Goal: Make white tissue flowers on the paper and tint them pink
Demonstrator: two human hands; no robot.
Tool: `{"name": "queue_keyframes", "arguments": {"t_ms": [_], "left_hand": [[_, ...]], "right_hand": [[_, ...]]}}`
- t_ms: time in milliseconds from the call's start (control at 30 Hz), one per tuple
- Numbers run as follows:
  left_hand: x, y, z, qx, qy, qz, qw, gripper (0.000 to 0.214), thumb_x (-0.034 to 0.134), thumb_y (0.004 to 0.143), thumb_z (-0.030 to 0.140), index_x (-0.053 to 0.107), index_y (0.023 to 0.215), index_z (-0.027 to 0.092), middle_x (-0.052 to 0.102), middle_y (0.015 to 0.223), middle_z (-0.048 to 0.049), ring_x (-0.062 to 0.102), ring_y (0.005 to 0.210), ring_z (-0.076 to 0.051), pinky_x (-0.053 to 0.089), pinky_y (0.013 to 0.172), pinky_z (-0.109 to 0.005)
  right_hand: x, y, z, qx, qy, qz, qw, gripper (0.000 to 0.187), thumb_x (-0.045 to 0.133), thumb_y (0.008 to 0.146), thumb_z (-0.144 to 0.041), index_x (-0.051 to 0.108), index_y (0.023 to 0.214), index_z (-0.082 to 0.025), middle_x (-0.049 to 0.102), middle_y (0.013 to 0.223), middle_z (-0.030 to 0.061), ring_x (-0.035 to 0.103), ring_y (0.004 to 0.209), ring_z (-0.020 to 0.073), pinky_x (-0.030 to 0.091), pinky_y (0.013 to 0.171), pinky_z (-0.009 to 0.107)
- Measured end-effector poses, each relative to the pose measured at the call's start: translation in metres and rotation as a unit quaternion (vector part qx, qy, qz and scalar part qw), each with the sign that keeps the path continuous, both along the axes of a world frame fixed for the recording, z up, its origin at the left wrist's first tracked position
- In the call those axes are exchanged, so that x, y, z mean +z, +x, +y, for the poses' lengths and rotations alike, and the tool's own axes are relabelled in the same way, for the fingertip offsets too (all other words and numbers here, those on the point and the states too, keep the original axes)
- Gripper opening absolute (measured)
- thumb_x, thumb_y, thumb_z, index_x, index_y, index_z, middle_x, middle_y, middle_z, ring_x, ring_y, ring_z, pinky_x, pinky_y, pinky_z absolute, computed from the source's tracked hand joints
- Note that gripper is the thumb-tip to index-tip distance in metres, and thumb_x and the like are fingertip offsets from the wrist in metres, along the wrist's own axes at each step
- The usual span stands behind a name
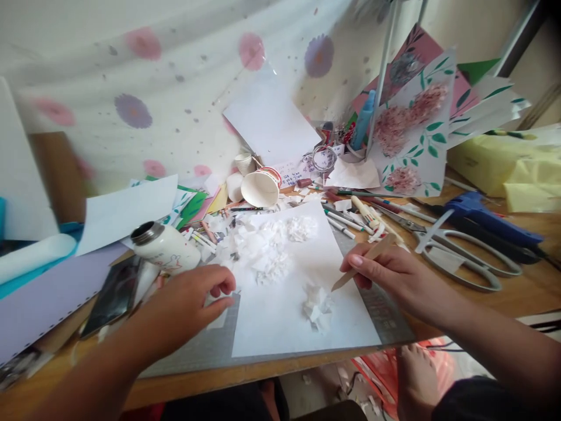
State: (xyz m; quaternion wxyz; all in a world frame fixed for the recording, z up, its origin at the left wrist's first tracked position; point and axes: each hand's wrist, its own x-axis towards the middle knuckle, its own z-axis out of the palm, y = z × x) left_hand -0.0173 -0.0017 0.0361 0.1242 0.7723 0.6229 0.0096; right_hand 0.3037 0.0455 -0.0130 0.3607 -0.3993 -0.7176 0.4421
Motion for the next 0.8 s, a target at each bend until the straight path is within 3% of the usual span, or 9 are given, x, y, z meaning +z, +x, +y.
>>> {"name": "queue_keyframes", "arguments": {"t_ms": [167, 233, 300, 433, 500, 567, 667, 733, 800], "left_hand": [[-0.026, -0.036, -0.025, 0.010, -0.050, 0.025, 0.998, 0.025, 0.061, 0.074, 0.024, 0.061, 0.099, 0.026, 0.062, 0.107, -0.0015, 0.059, 0.093, -0.022, 0.044, 0.083, -0.032], [-0.036, -0.039, -0.029, 0.012, -0.049, 0.016, 0.999, 0.013, 0.054, 0.080, 0.024, 0.061, 0.091, 0.023, 0.062, 0.103, -0.0033, 0.059, 0.093, -0.023, 0.045, 0.082, -0.033], [-0.041, -0.039, -0.028, 0.020, -0.036, 0.008, 0.999, 0.016, 0.046, 0.085, 0.025, 0.060, 0.080, 0.020, 0.063, 0.094, -0.0042, 0.060, 0.088, -0.022, 0.045, 0.078, -0.033], [-0.036, -0.030, -0.024, 0.064, -0.013, -0.049, 0.997, 0.018, 0.047, 0.084, 0.030, 0.059, 0.075, 0.020, 0.063, 0.080, -0.0016, 0.058, 0.075, -0.019, 0.044, 0.066, -0.028], [-0.031, -0.020, -0.022, 0.084, -0.017, -0.113, 0.990, 0.019, 0.049, 0.085, 0.034, 0.059, 0.076, 0.021, 0.061, 0.073, 0.0004, 0.057, 0.070, -0.017, 0.042, 0.061, -0.026], [-0.027, -0.003, -0.018, 0.083, -0.024, -0.187, 0.978, 0.019, 0.051, 0.085, 0.037, 0.058, 0.077, 0.021, 0.058, 0.068, 0.0021, 0.054, 0.065, -0.016, 0.042, 0.059, -0.024], [-0.024, 0.033, -0.005, 0.043, -0.033, -0.279, 0.959, 0.016, 0.053, 0.084, 0.034, 0.057, 0.077, 0.021, 0.057, 0.066, 0.0032, 0.053, 0.063, -0.014, 0.042, 0.057, -0.023], [-0.025, 0.059, 0.009, -0.007, -0.011, -0.307, 0.952, 0.011, 0.053, 0.085, 0.028, 0.058, 0.078, 0.021, 0.059, 0.068, 0.0030, 0.055, 0.064, -0.013, 0.043, 0.059, -0.023], [-0.028, 0.083, 0.024, -0.083, 0.070, -0.305, 0.946, 0.010, 0.054, 0.086, 0.019, 0.060, 0.078, 0.020, 0.061, 0.075, 0.0015, 0.057, 0.070, -0.013, 0.044, 0.066, -0.024]], "right_hand": [[-0.004, 0.004, 0.000, 0.001, 0.009, -0.006, 1.000, 0.051, 0.048, 0.090, -0.059, 0.058, 0.056, -0.021, 0.068, 0.074, 0.0077, 0.063, 0.073, 0.0223, 0.047, 0.062, 0.033], [-0.005, 0.004, -0.001, 0.001, 0.012, -0.009, 1.000, 0.052, 0.048, 0.089, -0.060, 0.059, 0.057, -0.021, 0.070, 0.078, 0.0090, 0.064, 0.073, 0.0229, 0.048, 0.061, 0.033], [-0.004, 0.002, -0.002, 0.001, 0.018, -0.010, 1.000, 0.053, 0.048, 0.088, -0.062, 0.060, 0.057, -0.021, 0.072, 0.082, 0.0105, 0.065, 0.075, 0.0241, 0.048, 0.059, 0.034], [0.000, 0.000, -0.004, -0.004, 0.029, 0.008, 1.000, 0.053, 0.049, 0.089, -0.060, 0.063, 0.057, -0.020, 0.073, 0.081, 0.0118, 0.067, 0.078, 0.0255, 0.050, 0.062, 0.035], [0.001, -0.003, -0.006, -0.005, 0.034, 0.030, 0.999, 0.048, 0.050, 0.091, -0.055, 0.068, 0.064, -0.020, 0.073, 0.079, 0.0104, 0.068, 0.078, 0.0242, 0.052, 0.068, 0.035], [0.001, -0.007, -0.008, -0.004, 0.036, 0.058, 0.998, 0.041, 0.048, 0.093, -0.053, 0.073, 0.087, -0.020, 0.075, 0.080, 0.0083, 0.070, 0.074, 0.0214, 0.055, 0.070, 0.035], [0.001, -0.014, -0.013, -0.004, 0.043, 0.084, 0.996, 0.044, 0.045, 0.096, -0.050, 0.064, 0.117, -0.017, 0.074, 0.075, 0.0054, 0.069, 0.066, 0.0177, 0.056, 0.066, 0.033], [0.002, -0.015, -0.013, -0.020, 0.056, 0.084, 0.995, 0.042, 0.045, 0.096, -0.048, 0.067, 0.113, -0.017, 0.072, 0.069, 0.0034, 0.067, 0.064, 0.0166, 0.055, 0.068, 0.032], [0.003, -0.011, -0.010, -0.052, 0.072, 0.080, 0.993, 0.041, 0.044, 0.097, -0.047, 0.072, 0.095, -0.018, 0.068, 0.065, 0.0026, 0.066, 0.070, 0.0169, 0.053, 0.075, 0.033]]}}
